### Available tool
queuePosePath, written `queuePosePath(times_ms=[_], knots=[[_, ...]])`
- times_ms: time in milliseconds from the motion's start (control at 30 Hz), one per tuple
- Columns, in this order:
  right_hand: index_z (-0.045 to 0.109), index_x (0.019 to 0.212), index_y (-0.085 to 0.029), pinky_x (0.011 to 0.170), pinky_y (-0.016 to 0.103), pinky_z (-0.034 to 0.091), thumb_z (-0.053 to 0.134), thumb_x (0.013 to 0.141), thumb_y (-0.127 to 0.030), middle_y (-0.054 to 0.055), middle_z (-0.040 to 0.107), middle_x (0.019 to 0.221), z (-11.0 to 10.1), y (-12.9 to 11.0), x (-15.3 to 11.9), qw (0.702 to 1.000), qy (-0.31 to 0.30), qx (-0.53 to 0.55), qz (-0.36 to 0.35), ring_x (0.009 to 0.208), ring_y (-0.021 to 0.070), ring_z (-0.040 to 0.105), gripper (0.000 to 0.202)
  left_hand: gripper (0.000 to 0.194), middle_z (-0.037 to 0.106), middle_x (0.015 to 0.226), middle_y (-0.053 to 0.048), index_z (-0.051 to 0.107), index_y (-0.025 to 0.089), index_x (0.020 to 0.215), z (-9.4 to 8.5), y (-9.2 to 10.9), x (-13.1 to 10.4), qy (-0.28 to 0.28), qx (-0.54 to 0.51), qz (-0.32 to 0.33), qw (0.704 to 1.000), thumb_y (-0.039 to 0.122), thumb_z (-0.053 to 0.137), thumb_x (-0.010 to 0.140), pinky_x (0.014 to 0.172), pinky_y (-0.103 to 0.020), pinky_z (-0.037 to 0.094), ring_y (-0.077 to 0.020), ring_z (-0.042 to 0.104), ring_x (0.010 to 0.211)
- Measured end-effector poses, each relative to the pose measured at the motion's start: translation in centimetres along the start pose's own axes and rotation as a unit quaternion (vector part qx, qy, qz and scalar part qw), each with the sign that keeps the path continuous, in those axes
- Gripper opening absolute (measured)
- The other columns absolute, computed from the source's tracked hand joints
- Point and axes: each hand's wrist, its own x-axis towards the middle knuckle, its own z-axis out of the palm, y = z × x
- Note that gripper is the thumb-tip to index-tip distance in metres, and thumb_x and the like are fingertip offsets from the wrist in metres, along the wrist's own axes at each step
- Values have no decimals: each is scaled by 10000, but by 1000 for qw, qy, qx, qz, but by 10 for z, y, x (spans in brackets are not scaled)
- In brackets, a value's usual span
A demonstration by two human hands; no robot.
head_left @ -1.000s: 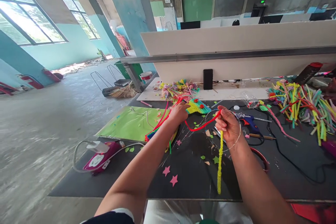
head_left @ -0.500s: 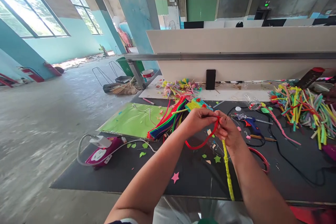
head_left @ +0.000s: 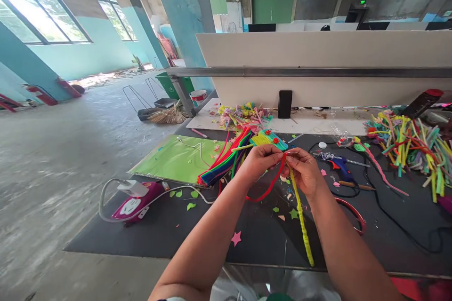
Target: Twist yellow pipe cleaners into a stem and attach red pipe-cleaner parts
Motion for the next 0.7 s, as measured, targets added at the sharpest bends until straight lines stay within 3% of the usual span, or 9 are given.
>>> queuePosePath(times_ms=[300,500,700], knots=[[638,772,-176,463,225,522,773,662,-197,-42,612,578,0,-3,-1,999,-12,14,48,463,88,558,176,249,537,604,25,572,133,748,0,-8,-2,46,-29,-5,999,353,689,736,507,-196,357,-66,463,521],[628,770,-174,412,172,504,769,644,-168,-56,577,543,-3,-5,-2,994,9,70,87,417,55,506,190,268,568,748,18,584,156,873,-2,-8,-2,84,-98,28,991,310,722,703,647,-225,435,-82,537,649],[628,797,-178,399,160,507,758,661,-192,-59,580,571,-6,-7,-1,991,12,94,92,396,35,468,188,229,546,754,1,615,153,777,-3,-4,-9,80,-14,57,995,363,699,737,663,-234,405,-101,499,696]])
